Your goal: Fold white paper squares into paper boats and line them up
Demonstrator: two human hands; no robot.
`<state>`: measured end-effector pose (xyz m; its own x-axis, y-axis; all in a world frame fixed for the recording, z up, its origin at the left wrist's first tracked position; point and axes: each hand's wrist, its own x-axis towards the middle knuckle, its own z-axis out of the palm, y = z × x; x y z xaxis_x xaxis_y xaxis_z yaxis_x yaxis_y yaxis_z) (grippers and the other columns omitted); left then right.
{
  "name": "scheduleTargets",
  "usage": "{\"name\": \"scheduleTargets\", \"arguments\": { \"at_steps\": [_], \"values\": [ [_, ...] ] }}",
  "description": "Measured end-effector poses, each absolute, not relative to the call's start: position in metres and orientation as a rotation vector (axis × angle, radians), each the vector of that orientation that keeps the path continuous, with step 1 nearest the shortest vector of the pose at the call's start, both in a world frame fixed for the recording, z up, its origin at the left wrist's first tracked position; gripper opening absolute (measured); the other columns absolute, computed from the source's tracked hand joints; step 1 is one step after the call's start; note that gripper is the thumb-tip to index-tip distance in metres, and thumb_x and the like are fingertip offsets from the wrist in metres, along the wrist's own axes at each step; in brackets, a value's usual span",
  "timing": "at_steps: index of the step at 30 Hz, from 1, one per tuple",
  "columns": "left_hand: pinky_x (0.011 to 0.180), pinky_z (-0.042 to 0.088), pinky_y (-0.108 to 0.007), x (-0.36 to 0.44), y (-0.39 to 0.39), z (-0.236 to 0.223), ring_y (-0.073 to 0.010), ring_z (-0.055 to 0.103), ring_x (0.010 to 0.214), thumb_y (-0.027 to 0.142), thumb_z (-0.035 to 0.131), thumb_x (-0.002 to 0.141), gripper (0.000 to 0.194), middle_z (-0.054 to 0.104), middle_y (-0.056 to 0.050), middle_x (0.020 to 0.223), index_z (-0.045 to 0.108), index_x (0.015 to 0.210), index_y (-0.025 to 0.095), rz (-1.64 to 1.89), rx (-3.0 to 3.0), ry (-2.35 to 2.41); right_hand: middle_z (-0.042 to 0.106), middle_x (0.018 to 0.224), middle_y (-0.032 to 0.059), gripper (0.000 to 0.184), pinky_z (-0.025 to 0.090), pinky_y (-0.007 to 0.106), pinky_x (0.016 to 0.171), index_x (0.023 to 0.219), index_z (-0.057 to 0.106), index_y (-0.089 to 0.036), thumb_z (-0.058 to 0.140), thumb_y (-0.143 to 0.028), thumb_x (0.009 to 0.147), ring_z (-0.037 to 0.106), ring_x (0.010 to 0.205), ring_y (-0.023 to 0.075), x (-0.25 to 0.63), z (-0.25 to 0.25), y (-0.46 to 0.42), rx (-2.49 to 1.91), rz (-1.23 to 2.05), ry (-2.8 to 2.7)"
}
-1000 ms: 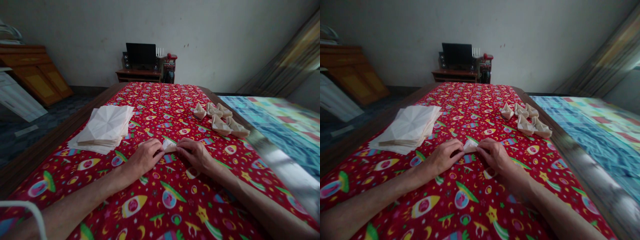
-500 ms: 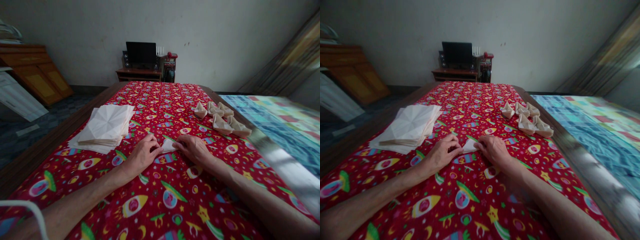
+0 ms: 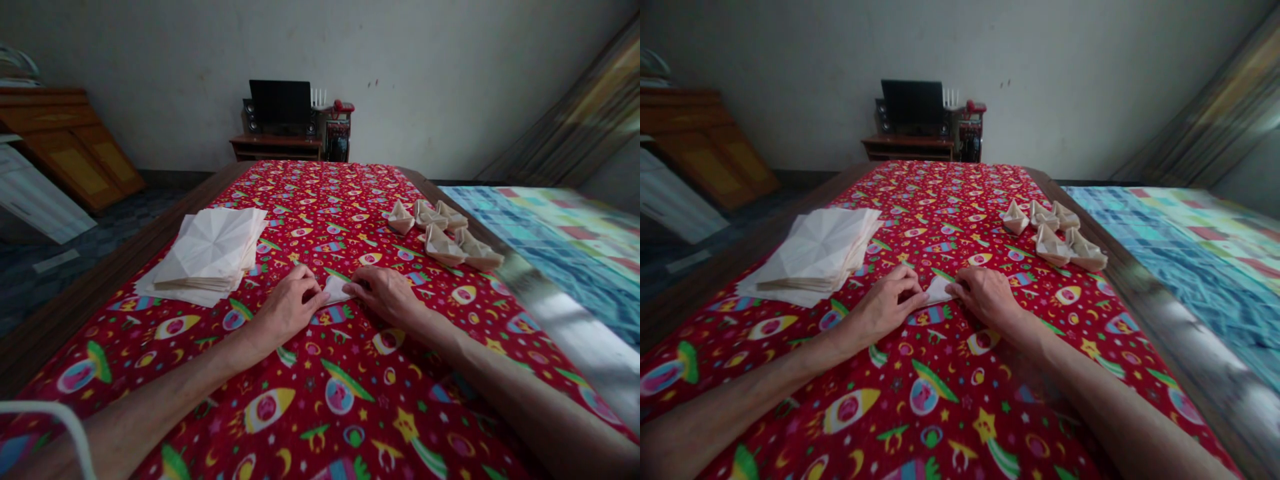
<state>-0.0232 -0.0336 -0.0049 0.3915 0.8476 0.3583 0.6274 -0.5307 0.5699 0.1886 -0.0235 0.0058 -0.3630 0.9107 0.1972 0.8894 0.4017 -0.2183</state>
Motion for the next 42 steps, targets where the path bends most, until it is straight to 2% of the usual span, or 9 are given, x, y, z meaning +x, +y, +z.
{"name": "scheduleTargets", "arguments": {
  "at_steps": [7, 9, 11, 15, 17, 19, 23, 29, 42],
  "values": [
    [0.066, 0.043, -0.025, -0.018, -0.034, -0.009, -0.0118, 0.053, 0.071, 0.02, 0.056, 0.084, 0.021, 0.05, 0.0, 0.081, 0.051, 0.064, 0.016, 0.8, 2.42, 1.361, 0.067, 0.074, 0.0028, 0.028, 0.027, 0.025, 0.055, 0.08, 0.066, -0.021, 0.053, -0.043, 0.088, 0.059, 0.067, 0.0159, 0.186, 0.005, -0.024, -1.596, 0.046, -2.372],
    [0.066, 0.045, -0.025, -0.018, -0.036, -0.008, -0.0126, 0.053, 0.073, 0.017, 0.056, 0.083, 0.016, 0.05, 0.0, 0.082, 0.051, 0.068, 0.017, 0.783, 2.453, 1.378, 0.066, 0.074, 0.0027, 0.028, 0.027, 0.025, 0.055, 0.08, 0.066, -0.021, 0.052, -0.044, 0.088, 0.058, 0.066, 0.0157, 0.186, 0.006, -0.024, -1.599, 0.053, -2.37],
    [0.07, 0.047, -0.026, -0.017, -0.037, -0.006, -0.0147, 0.054, 0.078, 0.017, 0.058, 0.082, 0.005, 0.051, -0.001, 0.087, 0.054, 0.08, 0.017, 0.798, 2.5, 1.388, 0.065, 0.072, 0.002, 0.028, 0.026, 0.025, 0.054, 0.078, 0.065, -0.021, 0.052, -0.044, 0.088, 0.056, 0.064, 0.0151, 0.185, 0.007, -0.024, -1.603, 0.074, -2.372],
    [0.086, 0.047, -0.036, -0.017, -0.039, -0.003, -0.0209, 0.053, 0.1, 0.022, 0.055, 0.087, 0.027, 0.055, -0.005, 0.109, 0.054, 0.114, 0.022, 0.779, 2.741, 1.341, 0.062, 0.067, 0.0011, 0.029, 0.024, 0.025, 0.052, 0.075, 0.063, -0.021, 0.052, -0.045, 0.087, 0.052, 0.059, 0.014, 0.186, 0.006, -0.024, -1.596, 0.076, -2.365],
    [0.093, 0.043, -0.039, -0.018, -0.04, -0.004, -0.0223, 0.048, 0.112, 0.021, 0.048, 0.092, 0.031, 0.055, -0.002, 0.12, 0.052, 0.121, 0.028, 0.699, 2.899, 1.193, 0.061, 0.067, 0.0013, 0.029, 0.025, 0.024, 0.053, 0.075, 0.061, -0.02, 0.052, -0.043, 0.088, 0.051, 0.06, 0.0137, 0.187, 0.003, -0.025, -1.556, 0.054, -2.354],
    [0.101, 0.037, -0.041, -0.02, -0.041, -0.007, -0.0226, 0.041, 0.124, 0.015, 0.042, 0.092, 0.037, 0.054, 0.0, 0.129, 0.049, 0.127, 0.028, 0.604, 2.992, 1.033, 0.06, 0.069, 0.0019, 0.027, 0.029, 0.024, 0.056, 0.076, 0.059, -0.019, 0.051, -0.041, 0.089, 0.051, 0.061, 0.0133, 0.188, -0.001, -0.025, -1.495, 0.036, -2.344],
    [0.109, 0.026, -0.048, -0.026, -0.044, -0.008, -0.0235, 0.028, 0.136, 0.004, 0.039, 0.085, 0.055, 0.044, 0.001, 0.142, 0.04, 0.136, 0.024, 0.417, 2.979, 0.999, 0.058, 0.075, 0.0037, 0.023, 0.033, 0.023, 0.061, 0.078, 0.054, -0.018, 0.048, -0.036, 0.091, 0.05, 0.066, 0.0131, 0.191, -0.007, -0.026, -1.375, 0.041, -2.34],
    [0.112, 0.02, -0.048, -0.032, -0.048, 0.002, -0.0213, 0.028, 0.138, 0.001, 0.036, 0.08, 0.062, 0.042, 0.001, 0.144, 0.039, 0.137, 0.024, 0.296, 2.927, 1.015, 0.054, 0.073, 0.0018, 0.018, 0.032, 0.023, 0.059, 0.077, 0.05, -0.019, 0.048, -0.031, 0.09, 0.046, 0.065, 0.013, 0.197, -0.008, -0.028, -1.361, 0.01, -2.342],
    [0.11, 0.023, -0.047, -0.04, -0.048, 0.004, -0.0212, 0.029, 0.137, 0.002, 0.036, 0.081, 0.06, 0.043, 0.001, 0.142, 0.044, 0.134, 0.028, 0.292, 2.867, 1.025, 0.06, 0.081, 0.0041, 0.021, 0.034, 0.024, 0.062, 0.081, 0.055, -0.019, 0.05, -0.037, 0.09, 0.053, 0.07, 0.0143, 0.207, -0.006, -0.031, -1.49, 0.051, -2.349]
  ]
}}
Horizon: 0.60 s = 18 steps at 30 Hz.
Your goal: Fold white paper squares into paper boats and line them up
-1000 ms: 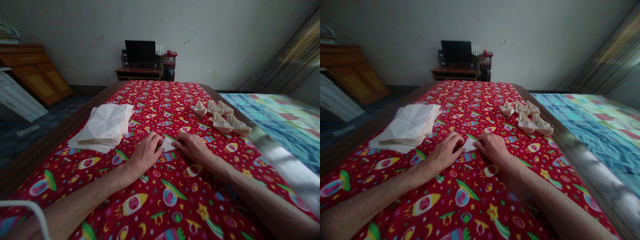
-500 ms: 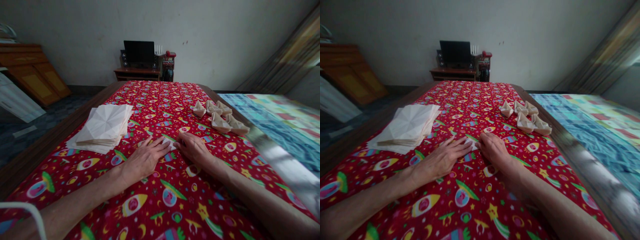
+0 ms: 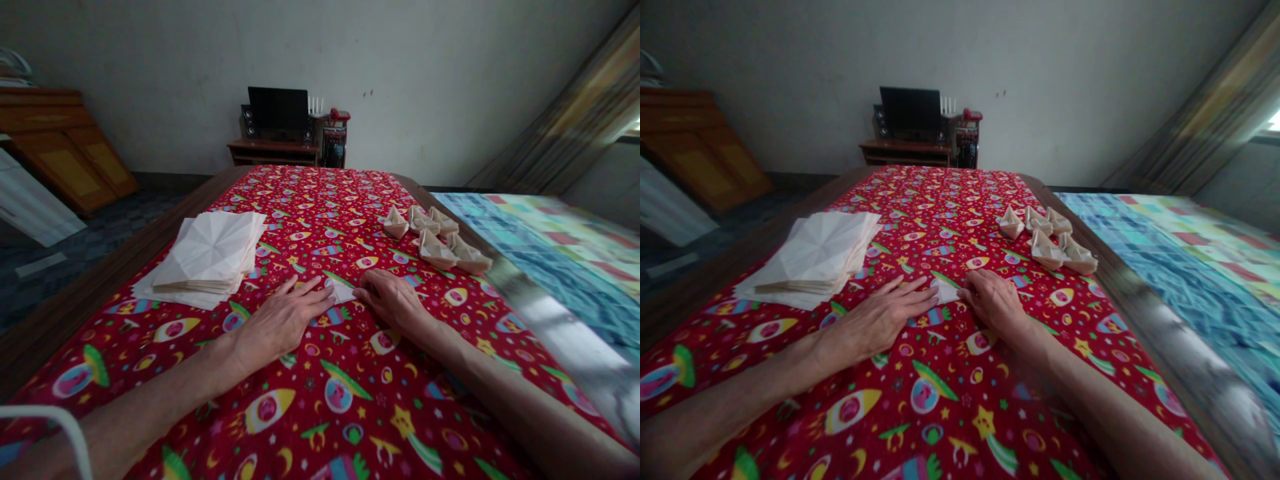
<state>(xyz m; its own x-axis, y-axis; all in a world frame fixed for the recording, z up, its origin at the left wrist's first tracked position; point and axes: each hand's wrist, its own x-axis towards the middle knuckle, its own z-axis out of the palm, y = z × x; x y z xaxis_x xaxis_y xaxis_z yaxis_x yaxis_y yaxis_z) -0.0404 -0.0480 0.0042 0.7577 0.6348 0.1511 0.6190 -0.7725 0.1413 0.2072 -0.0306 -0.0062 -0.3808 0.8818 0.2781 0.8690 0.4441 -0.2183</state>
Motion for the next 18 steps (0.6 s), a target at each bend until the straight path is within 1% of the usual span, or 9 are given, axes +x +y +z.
{"name": "scheduleTargets", "arguments": {
  "at_steps": [4, 7, 10, 13, 18],
  "values": [
    [0.108, 0.026, -0.048, -0.039, -0.047, 0.003, -0.0229, 0.028, 0.137, 0.005, 0.038, 0.083, 0.055, 0.044, 0.0, 0.142, 0.045, 0.133, 0.027, 0.295, 2.859, 1.0, 0.059, 0.077, 0.0025, 0.024, 0.034, 0.024, 0.062, 0.079, 0.054, -0.019, 0.051, -0.04, 0.09, 0.052, 0.069, 0.0139, 0.203, -0.006, -0.032, -1.411, 0.059, -2.331],
    [0.108, 0.026, -0.049, -0.039, -0.047, 0.001, -0.0235, 0.028, 0.137, 0.005, 0.038, 0.082, 0.058, 0.043, 0.0, 0.143, 0.042, 0.135, 0.027, 0.293, 2.859, 0.997, 0.059, 0.077, 0.0023, 0.028, 0.034, 0.023, 0.063, 0.078, 0.054, -0.019, 0.05, -0.045, 0.089, 0.052, 0.07, 0.0132, 0.197, -0.002, -0.033, -1.395, 0.096, -2.308],
    [0.11, 0.024, -0.049, -0.042, -0.046, 0.001, -0.0232, 0.03, 0.136, 0.002, 0.038, 0.08, 0.062, 0.042, 0.0, 0.143, 0.041, 0.136, 0.029, 0.29, 2.86, 1.001, 0.06, 0.076, 0.0016, 0.032, 0.032, 0.022, 0.058, 0.077, 0.055, -0.019, 0.052, -0.049, 0.087, 0.051, 0.066, 0.0119, 0.194, 0.002, -0.031, -1.462, 0.159, -2.292],
    [0.11, 0.025, -0.047, -0.044, -0.046, 0.004, -0.0219, 0.034, 0.135, 0.001, 0.038, 0.08, 0.061, 0.045, 0.0, 0.141, 0.045, 0.134, 0.029, 0.283, 2.868, 0.987, 0.06, 0.075, 0.0003, 0.031, 0.029, 0.022, 0.055, 0.077, 0.055, -0.02, 0.055, -0.049, 0.085, 0.05, 0.063, 0.0109, 0.196, 0.005, -0.028, -1.515, 0.227, -2.303],
    [0.109, 0.029, -0.05, -0.049, -0.043, 0.002, -0.0222, 0.039, 0.132, 0.003, 0.04, 0.083, 0.052, 0.051, 0.0, 0.136, 0.055, 0.126, 0.028, 0.345, 2.867, 0.968, 0.061, 0.073, -0.001, 0.025, 0.026, 0.022, 0.053, 0.077, 0.057, -0.02, 0.062, -0.044, 0.08, 0.049, 0.059, 0.01, 0.202, 0.005, -0.026, -1.596, 0.261, -2.288]
  ]
}}
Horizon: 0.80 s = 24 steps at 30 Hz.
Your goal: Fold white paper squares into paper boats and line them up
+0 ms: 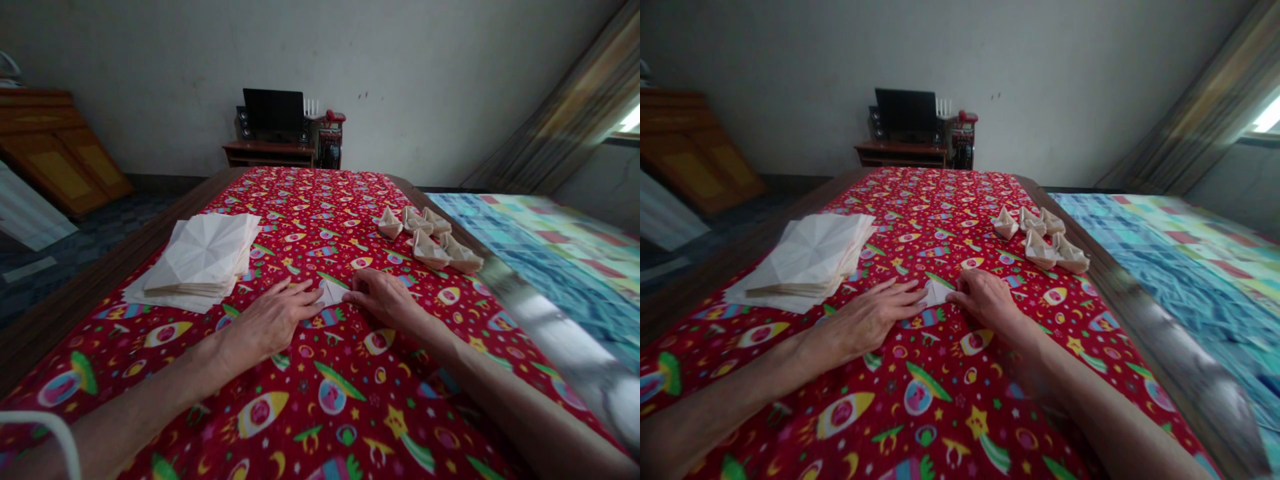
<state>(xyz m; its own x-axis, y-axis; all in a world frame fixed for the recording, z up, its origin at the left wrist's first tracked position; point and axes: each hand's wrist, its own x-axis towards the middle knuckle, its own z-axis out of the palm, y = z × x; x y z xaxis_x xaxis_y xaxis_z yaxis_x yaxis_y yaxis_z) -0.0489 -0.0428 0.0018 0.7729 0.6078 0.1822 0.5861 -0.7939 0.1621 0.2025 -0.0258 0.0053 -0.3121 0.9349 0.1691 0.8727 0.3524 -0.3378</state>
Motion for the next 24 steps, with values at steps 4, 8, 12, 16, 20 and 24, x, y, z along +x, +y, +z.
{"name": "scheduleTargets", "arguments": {
  "at_steps": [4, 8, 12, 16, 20, 24],
  "values": [
    [0.106, 0.038, -0.042, -0.054, -0.034, -0.006, -0.0194, 0.048, 0.125, 0.001, 0.041, 0.078, 0.05, 0.057, -0.002, 0.13, 0.066, 0.112, 0.027, 0.545, 2.743, 0.954, 0.062, 0.078, 0.0, 0.019, 0.029, 0.022, 0.053, 0.08, 0.058, -0.02, 0.063, -0.039, 0.081, 0.051, 0.063, 0.0111, 0.206, 0.002, -0.028, -1.567, 0.28, -2.263],
    [0.097, 0.048, -0.034, -0.054, -0.024, -0.008, -0.0176, 0.059, 0.112, 0.0, 0.038, 0.075, 0.045, 0.062, -0.005, 0.123, 0.074, 0.092, 0.021, 0.797, 2.548, 1.058, 0.061, 0.088, 0.0048, 0.01, 0.04, 0.024, 0.063, 0.09, 0.06, -0.019, 0.054, -0.027, 0.088, 0.054, 0.077, 0.0145, 0.205, 0.001, -0.033, -1.317, 0.172, -2.313],
    [0.098, 0.048, -0.037, -0.049, -0.025, -0.006, -0.0191, 0.06, 0.109, -0.001, 0.039, 0.072, 0.043, 0.063, -0.006, 0.12, 0.072, 0.091, 0.018, 0.876, 2.491, 1.175, 0.06, 0.102, 0.0096, 0.021, 0.046, 0.029, 0.072, 0.105, 0.06, -0.019, 0.045, -0.017, 0.092, 0.052, 0.091, 0.0191, 0.198, 0.005, -0.038, -1.063, -0.085, -2.514],
    [0.099, 0.046, -0.039, -0.042, -0.032, -0.01, -0.0196, 0.056, 0.112, -0.002, 0.041, 0.071, 0.047, 0.064, -0.007, 0.117, 0.067, 0.106, 0.016, 0.886, 2.538, 1.129, 0.055, 0.117, 0.015, 0.034, 0.047, 0.039, 0.082, 0.124, 0.052, -0.017, 0.044, -0.014, 0.091, 0.047, 0.105, 0.026, 0.192, 0.006, -0.041, -1.054, -0.392, -2.544],
    [0.098, 0.046, -0.037, -0.038, -0.036, -0.011, -0.0193, 0.056, 0.109, 0.0, 0.041, 0.076, 0.044, 0.064, -0.007, 0.116, 0.065, 0.109, 0.016, 0.914, 2.546, 1.097, 0.061, 0.104, 0.013, 0.031, 0.046, 0.038, 0.08, 0.121, 0.055, -0.015, 0.044, -0.016, 0.092, 0.051, 0.095, 0.0238, 0.19, 0.002, -0.038, -1.037, -0.388, -2.564],
    [0.095, 0.047, -0.035, -0.036, -0.038, -0.006, -0.0202, 0.057, 0.105, 0.011, 0.045, 0.083, 0.031, 0.065, -0.009, 0.112, 0.066, 0.107, 0.013, 0.881, 2.524, 1.096, 0.063, 0.092, 0.0089, 0.023, 0.045, 0.03, 0.072, 0.102, 0.063, -0.015, 0.043, -0.021, 0.094, 0.054, 0.084, 0.0191, 0.19, -0.001, -0.032, -1.099, -0.222, -2.564]
  ]
}}
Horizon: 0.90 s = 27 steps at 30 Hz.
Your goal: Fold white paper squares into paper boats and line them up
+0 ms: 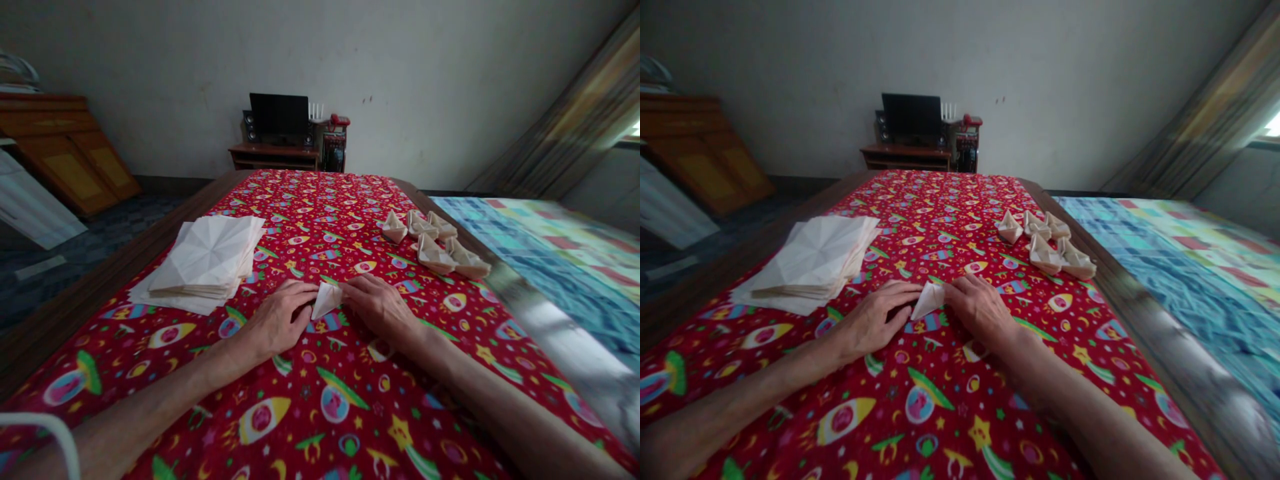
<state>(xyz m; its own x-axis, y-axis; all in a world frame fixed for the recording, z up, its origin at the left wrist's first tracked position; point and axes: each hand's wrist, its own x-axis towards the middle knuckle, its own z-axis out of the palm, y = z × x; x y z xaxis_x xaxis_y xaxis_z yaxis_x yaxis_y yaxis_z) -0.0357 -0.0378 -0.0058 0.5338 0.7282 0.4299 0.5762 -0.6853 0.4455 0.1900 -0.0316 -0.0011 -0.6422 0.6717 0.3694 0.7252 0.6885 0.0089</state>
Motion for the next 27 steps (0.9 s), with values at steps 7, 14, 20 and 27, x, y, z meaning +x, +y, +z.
{"name": "scheduleTargets", "arguments": {
  "at_steps": [7, 14, 20, 27],
  "values": [
    [0.088, 0.047, -0.037, -0.029, -0.041, -0.001, -0.023, 0.057, 0.099, 0.025, 0.062, 0.077, 0.03, 0.064, -0.009, 0.107, 0.061, 0.105, 0.014, 0.855, 2.441, 1.185, 0.063, 0.085, 0.0044, 0.026, 0.04, 0.025, 0.062, 0.113, 0.055, -0.018, 0.052, -0.024, 0.088, 0.056, 0.074, 0.0159, 0.182, -0.005, -0.027, -1.355, 0.051, -2.327],
    [0.081, 0.049, -0.035, -0.019, -0.039, -0.006, -0.0222, 0.06, 0.092, 0.015, 0.064, 0.07, 0.029, 0.063, -0.005, 0.097, 0.056, 0.098, 0.018, 0.852, 2.355, 1.333, 0.057, 0.088, 0.0066, 0.018, 0.039, 0.025, 0.065, 0.089, 0.06, -0.017, 0.043, -0.019, 0.092, 0.051, 0.076, 0.0148, 0.179, -0.002, -0.033, -1.131, -0.09, -2.451],
    [0.075, 0.051, -0.027, -0.019, -0.038, -0.006, -0.0154, 0.065, 0.079, 0.014, 0.055, 0.078, 0.023, 0.068, -0.001, 0.089, 0.055, 0.101, 0.019, 0.942, 2.065, 1.255, 0.062, 0.096, 0.0084, 0.022, 0.045, 0.027, 0.074, 0.11, 0.059, -0.017, 0.047, -0.024, 0.093, 0.054, 0.087, 0.0169, 0.18, -0.002, -0.031, -0.984, -0.099, -2.479],
    [0.075, 0.053, -0.026, -0.005, -0.044, -0.001, -0.0155, 0.067, 0.083, 0.03, 0.059, 0.082, 0.023, 0.068, -0.004, 0.092, 0.051, 0.099, 0.017, 1.034, 1.892, 1.064, 0.062, 0.083, 0.0075, 0.024, 0.043, 0.03, 0.064, 0.108, 0.06, -0.012, 0.043, -0.023, 0.094, 0.05, 0.074, 0.0177, 0.177, -0.002, -0.036, -0.978, -0.297, -2.523]
  ]
}}
